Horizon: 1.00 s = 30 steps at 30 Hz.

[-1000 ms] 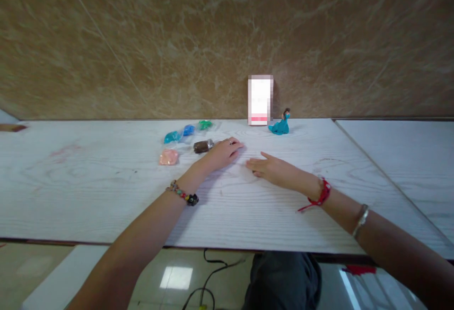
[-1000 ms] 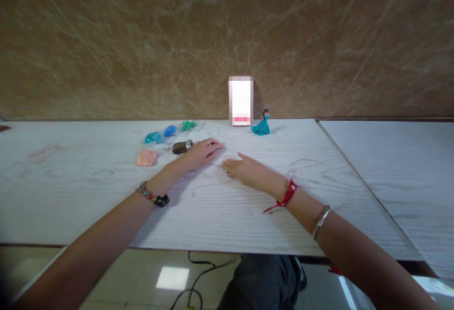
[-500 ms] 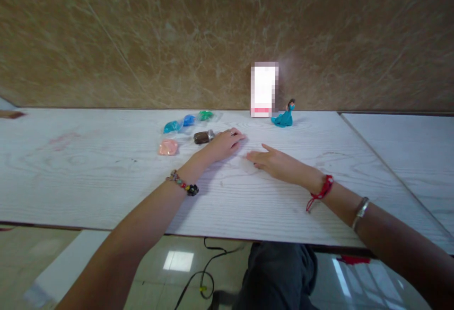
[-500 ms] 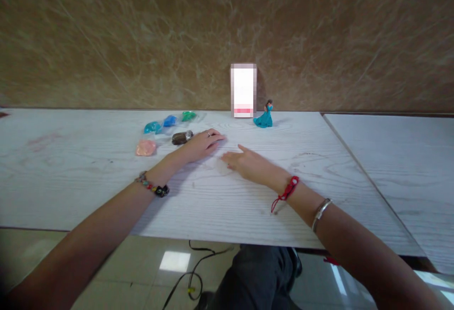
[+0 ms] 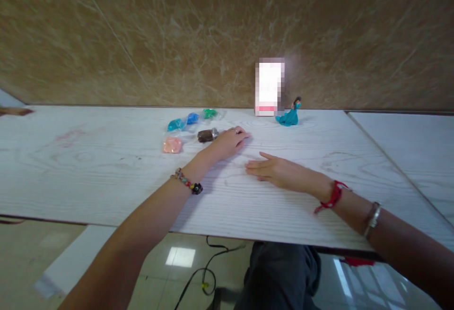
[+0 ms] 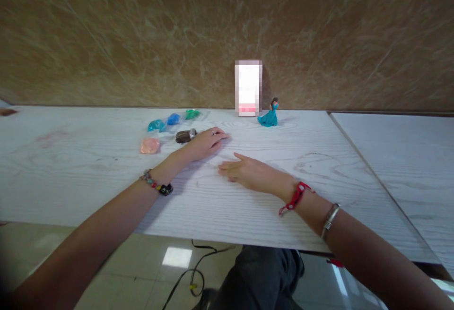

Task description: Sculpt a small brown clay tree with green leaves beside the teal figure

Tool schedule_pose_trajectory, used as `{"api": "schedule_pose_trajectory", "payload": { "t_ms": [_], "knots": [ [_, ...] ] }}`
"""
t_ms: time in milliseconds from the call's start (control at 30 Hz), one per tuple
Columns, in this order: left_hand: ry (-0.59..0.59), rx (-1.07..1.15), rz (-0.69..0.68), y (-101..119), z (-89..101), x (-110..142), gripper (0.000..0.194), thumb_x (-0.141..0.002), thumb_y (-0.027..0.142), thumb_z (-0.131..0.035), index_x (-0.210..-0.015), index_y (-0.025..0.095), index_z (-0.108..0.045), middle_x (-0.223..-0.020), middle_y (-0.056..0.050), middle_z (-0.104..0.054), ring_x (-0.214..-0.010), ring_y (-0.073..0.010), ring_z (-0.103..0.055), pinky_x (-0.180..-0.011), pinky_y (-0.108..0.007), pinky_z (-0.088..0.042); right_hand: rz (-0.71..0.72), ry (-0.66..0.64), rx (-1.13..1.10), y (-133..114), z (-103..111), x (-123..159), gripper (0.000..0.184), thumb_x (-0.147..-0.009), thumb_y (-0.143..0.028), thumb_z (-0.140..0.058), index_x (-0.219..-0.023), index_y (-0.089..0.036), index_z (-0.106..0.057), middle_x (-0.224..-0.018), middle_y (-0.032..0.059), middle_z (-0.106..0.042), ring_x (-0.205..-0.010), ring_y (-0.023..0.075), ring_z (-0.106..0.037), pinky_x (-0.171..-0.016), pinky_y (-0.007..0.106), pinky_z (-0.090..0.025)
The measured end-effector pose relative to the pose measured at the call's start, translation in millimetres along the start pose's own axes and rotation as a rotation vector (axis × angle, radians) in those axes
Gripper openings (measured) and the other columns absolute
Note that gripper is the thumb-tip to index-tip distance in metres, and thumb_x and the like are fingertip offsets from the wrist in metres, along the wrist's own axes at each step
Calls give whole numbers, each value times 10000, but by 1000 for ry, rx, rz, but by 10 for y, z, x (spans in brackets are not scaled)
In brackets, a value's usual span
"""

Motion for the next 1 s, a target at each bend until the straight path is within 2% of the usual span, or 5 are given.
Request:
{"api": "schedule_pose_trajectory", "payload": {
  "t_ms": [100,267,400,533,1000],
  "knots": [
    [-3,10,9,8,4,-4,330,-860,211,-316,-1129,180,-506,-1096,-75,-516,-956,-161,-518,-825,-270,-409,-134,58,51,3,17,-15,331,-871,-131,-387,-1163,-164,-539,-1207,77,-557,-1169,167,-467,-1080,458,-204],
    [-13,6,10,11,-2,-9,338,-850,200,-325,-1130,171,-512,-1109,-86,-514,-976,-177,-512,-824,-286,-408,22,-14,5,-52,12,-29,327,-868,-139,-401,-1170,-135,-528,-1240,84,-527,-1189,146,-442,-1083,409,-225],
    [-7,19,18,20,6,-9,342,-853,204,-321,-1139,171,-505,-1118,-86,-512,-981,-173,-512,-828,-281,-407,-104,68,49,-22,27,7,335,-871,-119,-378,-1156,-182,-542,-1181,60,-581,-1143,149,-492,-1077,444,-229],
    [-13,18,16,29,11,-6,337,-858,205,-314,-1130,167,-509,-1114,-87,-513,-983,-172,-510,-843,-283,-402,38,4,28,-41,38,32,364,-865,-83,-363,-1176,-181,-525,-1237,50,-538,-1181,129,-451,-1097,403,-196],
    [-16,52,16,3,8,1,335,-863,210,-310,-1140,181,-495,-1110,-74,-508,-976,-160,-505,-853,-289,-400,-34,41,-61,4,82,55,318,-878,-167,-392,-1153,-183,-550,-1215,43,-557,-1141,127,-492,-1086,375,-237]
  ]
}}
Point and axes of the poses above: each hand's wrist, its own x-axis away from the middle knuckle, its own z-axis out of the back of the hand, y = z × x, the point moved 1 cm from there along -x, towards the middle knuckle
